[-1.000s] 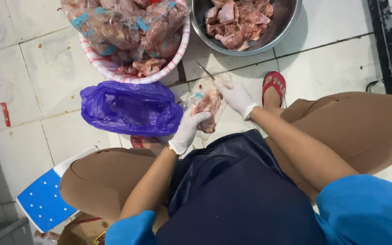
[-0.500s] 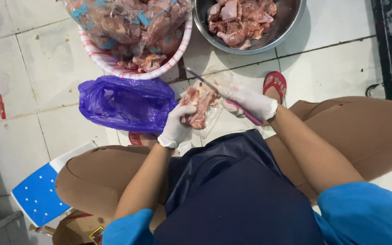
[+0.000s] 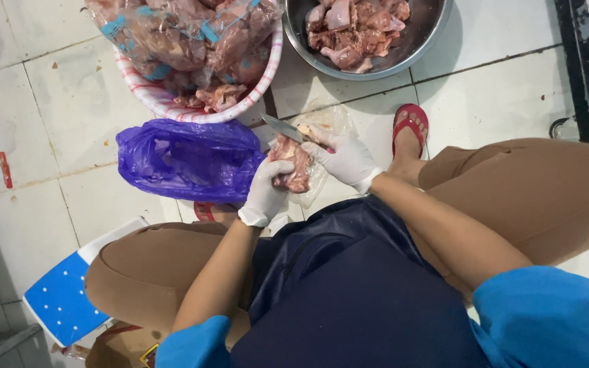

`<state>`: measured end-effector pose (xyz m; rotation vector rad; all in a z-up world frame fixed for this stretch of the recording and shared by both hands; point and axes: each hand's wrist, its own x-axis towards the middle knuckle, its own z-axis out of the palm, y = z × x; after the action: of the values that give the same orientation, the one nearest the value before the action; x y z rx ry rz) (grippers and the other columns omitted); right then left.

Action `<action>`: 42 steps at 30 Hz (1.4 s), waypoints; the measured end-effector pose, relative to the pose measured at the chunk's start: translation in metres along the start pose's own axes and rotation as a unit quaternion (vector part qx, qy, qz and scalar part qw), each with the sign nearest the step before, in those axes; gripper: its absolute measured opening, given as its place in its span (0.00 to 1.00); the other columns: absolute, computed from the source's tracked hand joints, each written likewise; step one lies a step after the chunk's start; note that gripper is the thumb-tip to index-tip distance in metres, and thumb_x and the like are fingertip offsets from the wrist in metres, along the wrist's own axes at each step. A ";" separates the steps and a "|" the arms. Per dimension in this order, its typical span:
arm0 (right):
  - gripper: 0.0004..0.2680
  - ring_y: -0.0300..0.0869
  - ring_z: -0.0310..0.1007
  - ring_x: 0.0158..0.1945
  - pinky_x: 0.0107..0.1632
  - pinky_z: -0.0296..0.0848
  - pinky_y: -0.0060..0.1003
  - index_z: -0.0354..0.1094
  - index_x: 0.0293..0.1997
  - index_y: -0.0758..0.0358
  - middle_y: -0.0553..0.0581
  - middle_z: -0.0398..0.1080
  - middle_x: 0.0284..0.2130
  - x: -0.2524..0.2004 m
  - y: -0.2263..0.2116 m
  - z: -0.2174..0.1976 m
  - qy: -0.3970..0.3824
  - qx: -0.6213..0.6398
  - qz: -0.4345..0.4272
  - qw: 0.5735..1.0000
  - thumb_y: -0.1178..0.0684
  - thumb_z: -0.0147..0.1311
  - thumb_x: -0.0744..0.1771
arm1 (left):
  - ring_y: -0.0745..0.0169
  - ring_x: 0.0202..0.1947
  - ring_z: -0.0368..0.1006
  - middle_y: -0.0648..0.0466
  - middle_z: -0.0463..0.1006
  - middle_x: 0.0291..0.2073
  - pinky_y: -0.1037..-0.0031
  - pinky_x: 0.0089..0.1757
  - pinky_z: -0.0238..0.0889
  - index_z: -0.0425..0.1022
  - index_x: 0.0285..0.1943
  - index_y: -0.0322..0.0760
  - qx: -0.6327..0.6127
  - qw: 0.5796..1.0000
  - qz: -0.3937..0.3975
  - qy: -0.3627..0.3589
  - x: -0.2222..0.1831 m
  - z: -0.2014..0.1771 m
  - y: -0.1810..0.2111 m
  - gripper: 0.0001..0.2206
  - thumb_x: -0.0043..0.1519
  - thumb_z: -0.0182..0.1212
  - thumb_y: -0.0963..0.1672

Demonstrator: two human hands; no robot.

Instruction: Sorting and trimming raw chicken pieces from a large bowl into smaller containers and plastic bags.

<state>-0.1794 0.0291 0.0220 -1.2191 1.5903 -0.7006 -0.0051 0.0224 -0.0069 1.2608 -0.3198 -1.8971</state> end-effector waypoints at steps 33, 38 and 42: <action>0.24 0.43 0.55 0.07 0.07 0.52 0.35 0.64 0.63 0.51 0.61 0.64 0.11 0.070 0.088 0.000 -0.090 0.005 0.210 0.973 0.32 0.59 0.64 | 0.55 0.18 0.71 0.49 0.73 0.18 0.67 0.20 0.62 0.77 0.26 0.40 0.288 0.954 -0.004 0.087 0.114 -0.088 -0.066 0.11 0.40 0.66 0.49; 0.24 0.45 0.66 0.25 0.31 0.61 0.40 0.63 0.64 0.60 0.61 0.70 0.25 0.023 -0.035 -0.036 -0.166 -0.143 0.196 0.956 0.32 0.40 0.68 | 0.49 0.17 0.74 0.46 0.75 0.19 0.62 0.20 0.69 0.78 0.26 0.39 0.267 0.957 -0.024 0.110 0.112 -0.088 -0.064 0.10 0.42 0.64 0.48; 0.30 0.61 0.72 0.59 0.62 0.66 0.49 0.30 0.77 0.48 0.67 0.71 0.56 -0.035 -0.159 -0.089 -0.208 -0.497 0.167 0.825 0.33 0.36 0.67 | 0.64 0.23 0.67 0.53 0.73 0.21 0.77 0.27 0.58 0.71 0.25 0.36 0.152 0.986 -0.028 0.058 0.042 -0.036 -0.009 0.04 0.45 0.51 0.38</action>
<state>-0.2015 -0.0009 0.2034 -1.5823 1.7335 0.7121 0.0137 0.0047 -0.0567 1.5904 -0.5325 -1.8609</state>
